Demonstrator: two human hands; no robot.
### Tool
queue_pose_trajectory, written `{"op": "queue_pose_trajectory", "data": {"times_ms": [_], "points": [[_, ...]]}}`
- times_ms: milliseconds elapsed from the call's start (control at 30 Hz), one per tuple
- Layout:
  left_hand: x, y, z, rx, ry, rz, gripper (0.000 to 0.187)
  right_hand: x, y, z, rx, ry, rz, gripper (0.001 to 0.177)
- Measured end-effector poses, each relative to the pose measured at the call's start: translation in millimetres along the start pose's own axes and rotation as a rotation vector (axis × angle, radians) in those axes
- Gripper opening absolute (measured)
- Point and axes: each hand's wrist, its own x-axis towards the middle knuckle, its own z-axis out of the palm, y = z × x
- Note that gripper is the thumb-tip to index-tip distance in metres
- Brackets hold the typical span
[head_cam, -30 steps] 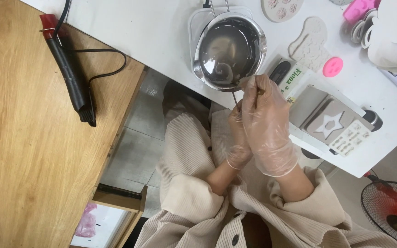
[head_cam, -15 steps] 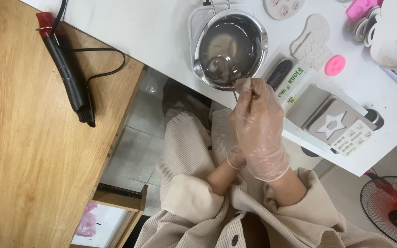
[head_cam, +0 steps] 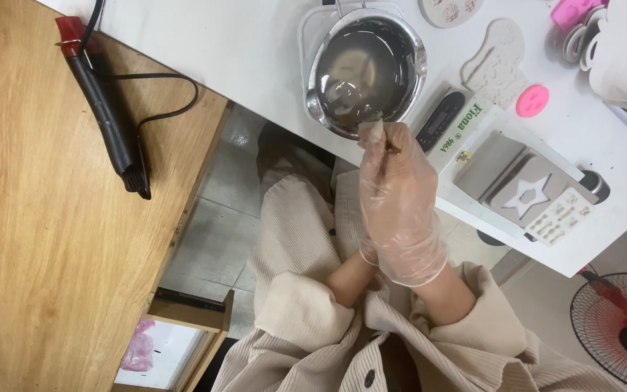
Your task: Stirring and melting wax in a small pot using a heating plate and a spoon.
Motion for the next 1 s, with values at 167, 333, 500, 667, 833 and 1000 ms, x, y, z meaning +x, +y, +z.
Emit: {"op": "queue_pose_trajectory", "data": {"times_ms": [167,333,500,667,833,1000], "points": [[-23,30,-45,0.14,0.233,0.128,0.034,13,3,-1,0.047,-0.017,0.037,0.025],[-6,14,-12,2.11,0.402,0.31,0.044,27,8,-12,0.189,-0.047,0.064,0.03],[-3,38,-50,1.67,0.715,0.529,0.033,36,19,-27,-0.003,-0.103,0.042,0.027],[-7,42,-53,1.754,0.649,0.518,0.031,26,39,-25,-0.17,-0.051,-0.14,0.025],[-8,29,-29,2.116,0.428,0.497,0.032,29,27,-20,-0.019,-0.108,0.016,0.027],[-6,2,14,2.126,0.309,0.334,0.043,27,20,-14,0.075,-0.103,0.095,0.031]]}}
